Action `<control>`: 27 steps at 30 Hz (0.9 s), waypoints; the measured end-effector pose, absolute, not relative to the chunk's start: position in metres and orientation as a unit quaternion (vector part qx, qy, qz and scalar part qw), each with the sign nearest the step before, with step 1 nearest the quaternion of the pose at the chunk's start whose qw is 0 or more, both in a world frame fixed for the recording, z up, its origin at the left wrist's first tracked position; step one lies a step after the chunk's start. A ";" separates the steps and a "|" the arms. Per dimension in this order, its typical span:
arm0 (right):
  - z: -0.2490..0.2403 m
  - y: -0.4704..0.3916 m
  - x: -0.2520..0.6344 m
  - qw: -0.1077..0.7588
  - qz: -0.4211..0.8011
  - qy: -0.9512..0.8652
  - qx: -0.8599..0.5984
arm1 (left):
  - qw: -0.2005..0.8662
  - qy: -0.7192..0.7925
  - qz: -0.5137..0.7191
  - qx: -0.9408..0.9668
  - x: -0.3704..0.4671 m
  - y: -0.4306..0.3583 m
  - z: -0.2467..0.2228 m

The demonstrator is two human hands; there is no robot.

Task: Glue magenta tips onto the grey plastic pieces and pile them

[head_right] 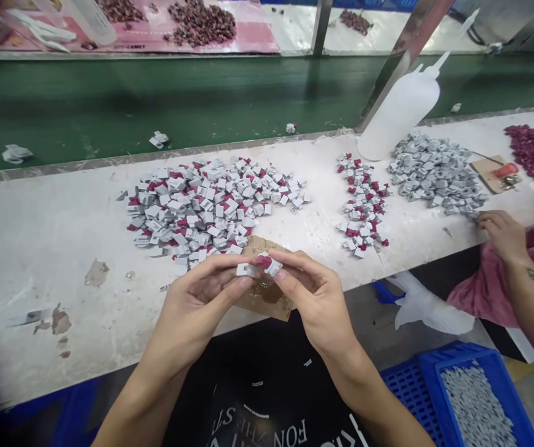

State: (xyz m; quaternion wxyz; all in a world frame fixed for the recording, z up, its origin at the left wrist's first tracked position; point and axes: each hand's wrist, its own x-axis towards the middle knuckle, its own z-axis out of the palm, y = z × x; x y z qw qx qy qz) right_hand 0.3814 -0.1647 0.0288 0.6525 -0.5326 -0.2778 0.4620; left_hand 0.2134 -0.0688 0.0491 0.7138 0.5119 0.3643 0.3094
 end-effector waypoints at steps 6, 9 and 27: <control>0.029 -0.168 0.380 0.661 0.454 -0.285 -0.525 | 0.727 0.350 0.306 0.505 0.221 -0.071 0.046; 0.030 -0.169 0.381 0.645 0.439 -0.313 -0.541 | 0.730 0.343 0.306 0.505 0.221 -0.069 0.044; 0.048 -0.138 0.384 0.563 0.406 -0.453 -0.559 | 0.559 0.329 0.250 0.719 0.188 -0.038 0.062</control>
